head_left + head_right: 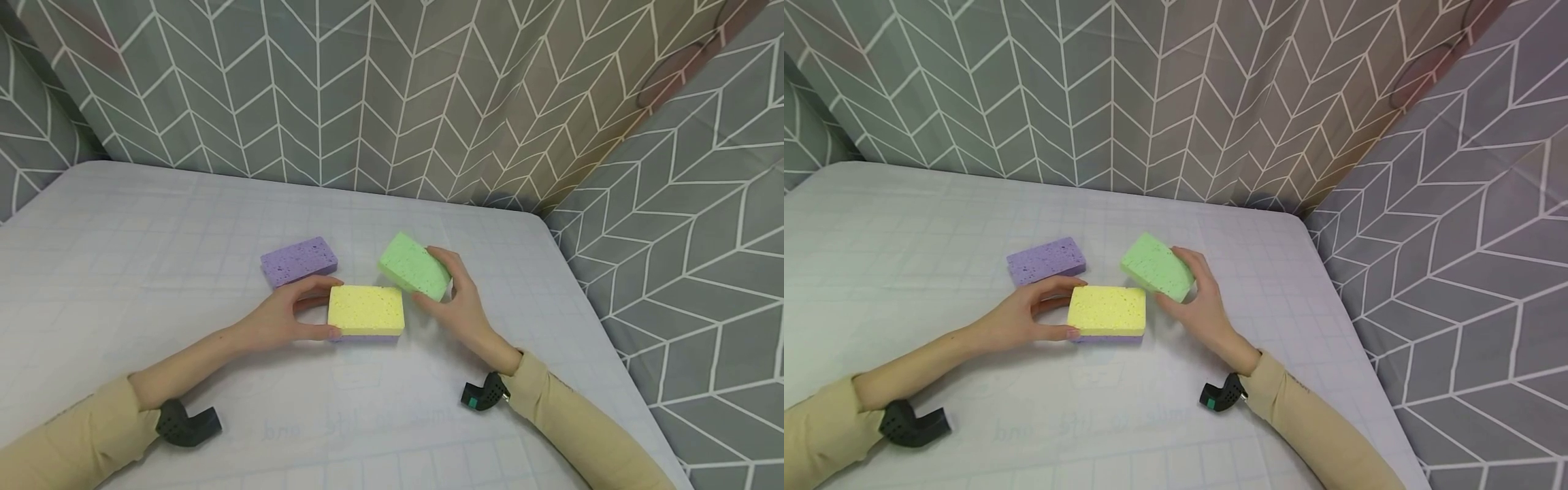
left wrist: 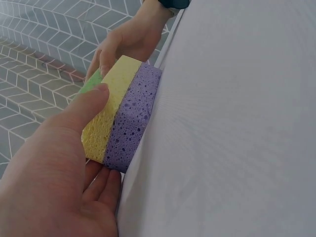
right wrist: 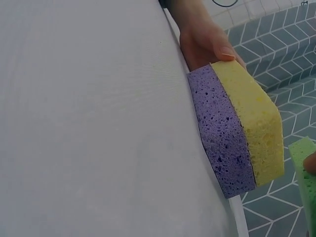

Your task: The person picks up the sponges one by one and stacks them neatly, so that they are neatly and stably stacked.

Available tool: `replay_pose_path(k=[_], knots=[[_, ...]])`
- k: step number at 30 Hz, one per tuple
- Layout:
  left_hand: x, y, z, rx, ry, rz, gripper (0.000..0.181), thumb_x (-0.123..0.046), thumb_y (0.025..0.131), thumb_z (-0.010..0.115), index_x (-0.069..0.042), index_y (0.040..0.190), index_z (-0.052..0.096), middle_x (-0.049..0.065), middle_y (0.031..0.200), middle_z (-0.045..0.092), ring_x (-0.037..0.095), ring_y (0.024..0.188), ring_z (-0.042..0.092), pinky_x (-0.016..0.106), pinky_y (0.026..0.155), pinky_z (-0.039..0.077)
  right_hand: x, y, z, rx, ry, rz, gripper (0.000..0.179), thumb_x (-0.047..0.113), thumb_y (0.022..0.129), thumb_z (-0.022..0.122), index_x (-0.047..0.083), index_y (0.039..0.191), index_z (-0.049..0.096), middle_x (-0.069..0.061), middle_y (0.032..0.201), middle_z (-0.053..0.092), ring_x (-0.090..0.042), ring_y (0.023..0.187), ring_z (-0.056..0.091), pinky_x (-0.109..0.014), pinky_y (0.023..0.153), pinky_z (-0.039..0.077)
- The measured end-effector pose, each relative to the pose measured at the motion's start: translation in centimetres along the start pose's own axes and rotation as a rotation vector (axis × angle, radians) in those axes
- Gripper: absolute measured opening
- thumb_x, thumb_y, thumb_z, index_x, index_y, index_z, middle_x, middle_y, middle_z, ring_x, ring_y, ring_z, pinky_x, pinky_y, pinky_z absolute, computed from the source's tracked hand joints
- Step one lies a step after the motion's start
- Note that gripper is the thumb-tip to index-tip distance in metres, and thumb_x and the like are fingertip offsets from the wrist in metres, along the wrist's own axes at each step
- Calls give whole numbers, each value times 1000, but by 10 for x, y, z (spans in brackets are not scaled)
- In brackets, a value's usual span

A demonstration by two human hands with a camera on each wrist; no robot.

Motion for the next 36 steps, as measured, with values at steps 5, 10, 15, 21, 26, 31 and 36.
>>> replay_pose_path(k=[5, 10, 15, 21, 26, 31, 36], knots=[[1, 0, 0, 4, -1, -2, 69, -26, 77, 89, -14, 136, 55, 2, 137, 57, 23, 132, 54, 31, 115, 43, 4, 0, 2, 31, 38, -57, 75, 2, 82, 78, 7, 148, 44, -9, 147, 45, -23, 139, 39, -40, 122, 30], [0, -1, 0, 0, 6, 5, 69, -25, 77, 88, -14, 136, 54, 2, 138, 56, 23, 132, 54, 32, 115, 43, 9, 1, 5, 83, 54, -92, 75, -1, 81, 78, 8, 147, 45, -7, 146, 47, -21, 136, 42, -27, 118, 34], [1, -1, 0, 0, 14, 3, 70, -25, 77, 89, -15, 137, 54, 0, 138, 57, 22, 132, 54, 32, 115, 43, 12, 1, 9, 139, 58, -125, 74, 1, 81, 78, 9, 147, 46, -7, 146, 48, -23, 135, 43, -35, 119, 34], [-1, -1, 0, 3, 25, -6, 70, -27, 76, 89, -17, 137, 54, -3, 137, 57, 19, 132, 54, 31, 114, 44, 14, -1, 12, 178, 75, -142, 73, 1, 81, 78, 9, 146, 47, -7, 145, 48, -22, 136, 43, -31, 119, 34], [-1, -1, 1, 2, 22, -3, 70, -27, 76, 89, -17, 136, 54, -2, 138, 56, 19, 131, 55, 30, 114, 44, 16, -1, 15, 206, 85, -155, 74, 0, 79, 80, 8, 145, 48, -8, 143, 49, -22, 134, 45, -30, 117, 36], [-1, -1, 1, -3, 20, 1, 69, -26, 76, 89, -16, 136, 55, -2, 138, 56, 18, 131, 55, 30, 114, 44, 19, -1, 18, 237, 53, -179, 74, 6, 78, 82, 10, 145, 49, -6, 142, 51, -22, 132, 47, -35, 116, 39], [1, 0, 1, 0, 24, 23, 68, -24, 78, 88, -14, 136, 54, 0, 138, 55, 20, 131, 55, 34, 115, 44, 23, -2, 21, 264, 28, -187, 72, 11, 79, 82, 12, 144, 50, -4, 141, 52, -21, 132, 48, -39, 116, 39]])
Point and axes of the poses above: each hand's wrist, its own y-axis towards the middle knuckle, its own z-axis out of the palm, x = y × z, the point moved 2 cm from there along y, towards the middle knuckle
